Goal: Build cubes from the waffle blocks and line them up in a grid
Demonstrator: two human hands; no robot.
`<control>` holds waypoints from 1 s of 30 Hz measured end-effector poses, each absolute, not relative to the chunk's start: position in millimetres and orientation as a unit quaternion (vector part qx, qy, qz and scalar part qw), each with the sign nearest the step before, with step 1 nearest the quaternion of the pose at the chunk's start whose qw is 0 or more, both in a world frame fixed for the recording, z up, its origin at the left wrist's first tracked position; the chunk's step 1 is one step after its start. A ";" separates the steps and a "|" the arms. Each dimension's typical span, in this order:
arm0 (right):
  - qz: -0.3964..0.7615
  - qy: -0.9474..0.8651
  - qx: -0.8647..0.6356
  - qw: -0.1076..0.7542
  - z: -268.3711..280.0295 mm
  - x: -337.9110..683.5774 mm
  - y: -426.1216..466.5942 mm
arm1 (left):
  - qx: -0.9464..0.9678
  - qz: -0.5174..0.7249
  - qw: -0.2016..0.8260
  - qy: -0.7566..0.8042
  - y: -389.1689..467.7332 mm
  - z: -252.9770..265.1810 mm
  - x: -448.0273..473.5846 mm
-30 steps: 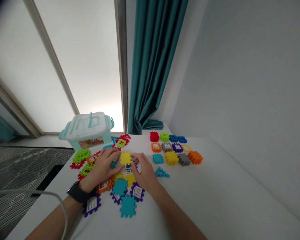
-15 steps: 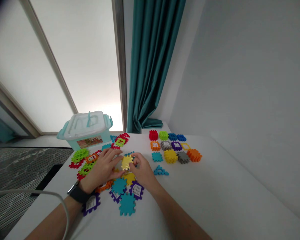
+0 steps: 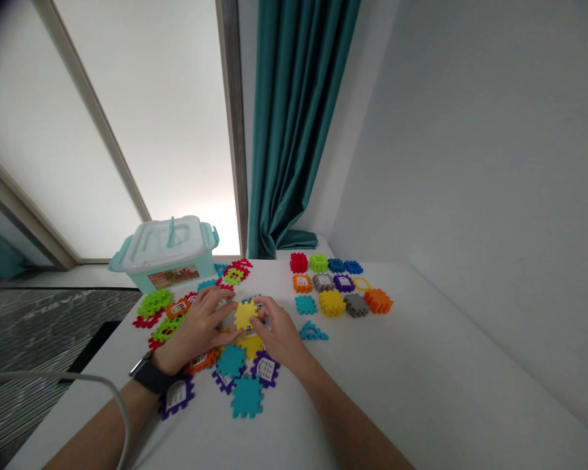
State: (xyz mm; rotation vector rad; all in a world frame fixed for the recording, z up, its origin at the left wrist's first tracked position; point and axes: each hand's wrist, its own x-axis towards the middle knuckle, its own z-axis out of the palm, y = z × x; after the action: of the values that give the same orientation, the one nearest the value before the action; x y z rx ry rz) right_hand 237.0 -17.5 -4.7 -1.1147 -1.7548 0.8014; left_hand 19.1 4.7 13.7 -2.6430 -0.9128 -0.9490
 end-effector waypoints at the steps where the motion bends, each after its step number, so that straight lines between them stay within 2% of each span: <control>1: 0.296 -0.715 -0.458 0.437 -4.9 238.7 -17.2 | -0.890 -0.322 0.089 -0.309 4.8 13.5 18.5; 5: 0.217 -0.754 -0.442 0.435 -1.9 244.0 -18.6 | -0.888 -0.324 0.079 -0.318 4.0 13.2 17.6; 13: 0.142 -0.827 -0.365 0.402 6.1 253.1 -20.0 | -0.877 -0.350 0.062 -0.324 3.8 11.2 16.3; 25: 0.140 -0.840 -0.355 0.387 10.2 263.9 -15.6 | -0.864 -0.361 -0.014 -0.351 4.4 6.0 17.5; 30: 0.083 -0.833 -0.351 0.420 9.2 262.8 -15.2 | -0.850 -0.377 -0.088 -0.357 3.2 8.1 21.6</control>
State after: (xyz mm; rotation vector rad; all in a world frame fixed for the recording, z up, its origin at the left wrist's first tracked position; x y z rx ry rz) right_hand 262.8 -15.2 9.2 -0.8787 -2.0883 0.2078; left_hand 21.6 3.2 8.1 -2.8307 -1.1884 -1.2562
